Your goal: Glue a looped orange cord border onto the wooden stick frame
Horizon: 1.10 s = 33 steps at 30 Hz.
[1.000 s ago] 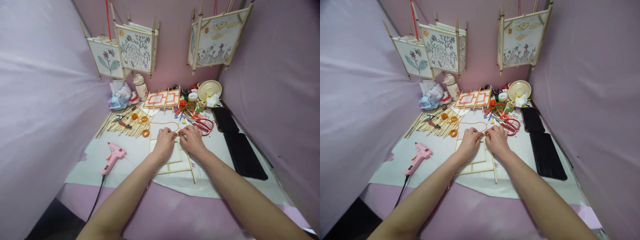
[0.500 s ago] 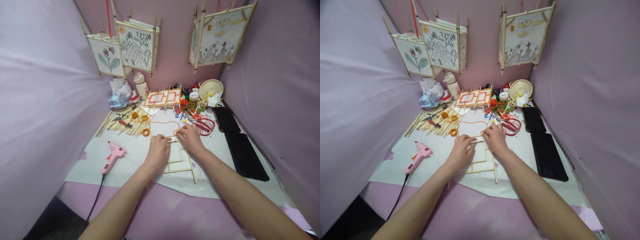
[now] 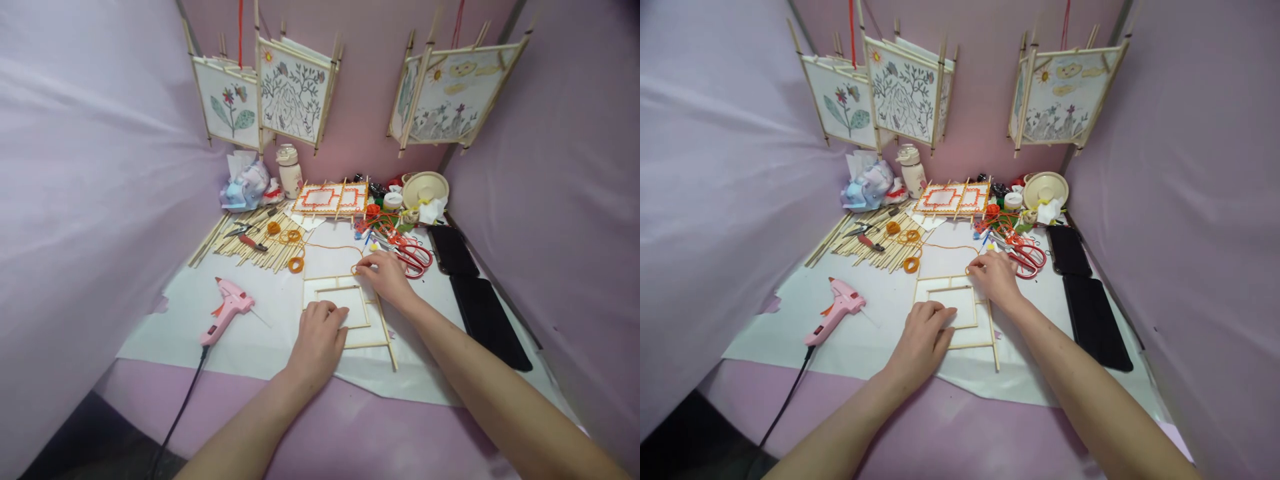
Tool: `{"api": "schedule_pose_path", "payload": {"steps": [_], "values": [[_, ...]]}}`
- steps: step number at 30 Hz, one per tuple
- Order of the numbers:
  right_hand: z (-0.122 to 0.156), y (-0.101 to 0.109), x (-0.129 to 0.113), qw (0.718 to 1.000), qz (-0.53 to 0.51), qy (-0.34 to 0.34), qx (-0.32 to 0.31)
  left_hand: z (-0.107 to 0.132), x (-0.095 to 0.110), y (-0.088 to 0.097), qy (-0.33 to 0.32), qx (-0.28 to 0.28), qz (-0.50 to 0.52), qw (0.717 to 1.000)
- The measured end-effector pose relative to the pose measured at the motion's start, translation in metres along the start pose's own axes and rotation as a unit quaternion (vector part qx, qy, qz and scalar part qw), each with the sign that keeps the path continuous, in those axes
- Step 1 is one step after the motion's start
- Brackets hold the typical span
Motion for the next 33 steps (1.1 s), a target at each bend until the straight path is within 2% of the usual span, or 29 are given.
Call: {"api": "schedule_pose_path", "payload": {"steps": [7,13,21,29,33], "values": [[-0.008,-0.006,0.001,0.997,-0.032,0.057,-0.046,0.001,0.000,0.002,-0.002,-0.023,0.015,1.000],[-0.006,-0.015,0.002,0.996,0.000,0.056,-0.064,0.001,-0.002,-0.002,0.008,-0.047,0.021,0.999],[-0.003,-0.001,0.017,0.997,-0.056,0.044,-0.001,-0.002,-0.004,-0.004,0.018,-0.063,0.039,0.997],[0.001,-0.007,0.009,0.998,-0.016,0.046,-0.040,-0.002,-0.006,-0.004,0.012,-0.068,0.052,0.996],[0.000,-0.002,0.016,0.999,-0.027,0.029,-0.022,-0.002,-0.008,-0.004,0.009,-0.062,0.056,0.996]]}}
Point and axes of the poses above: each hand's wrist, its own z-axis away from the middle knuckle, its own y-axis out of the back of the hand, x = y × z, the point moved 4 cm from there along -z, towards the middle knuckle, and after that the axes turned 14 degrees about y, right-handed, at the moved point
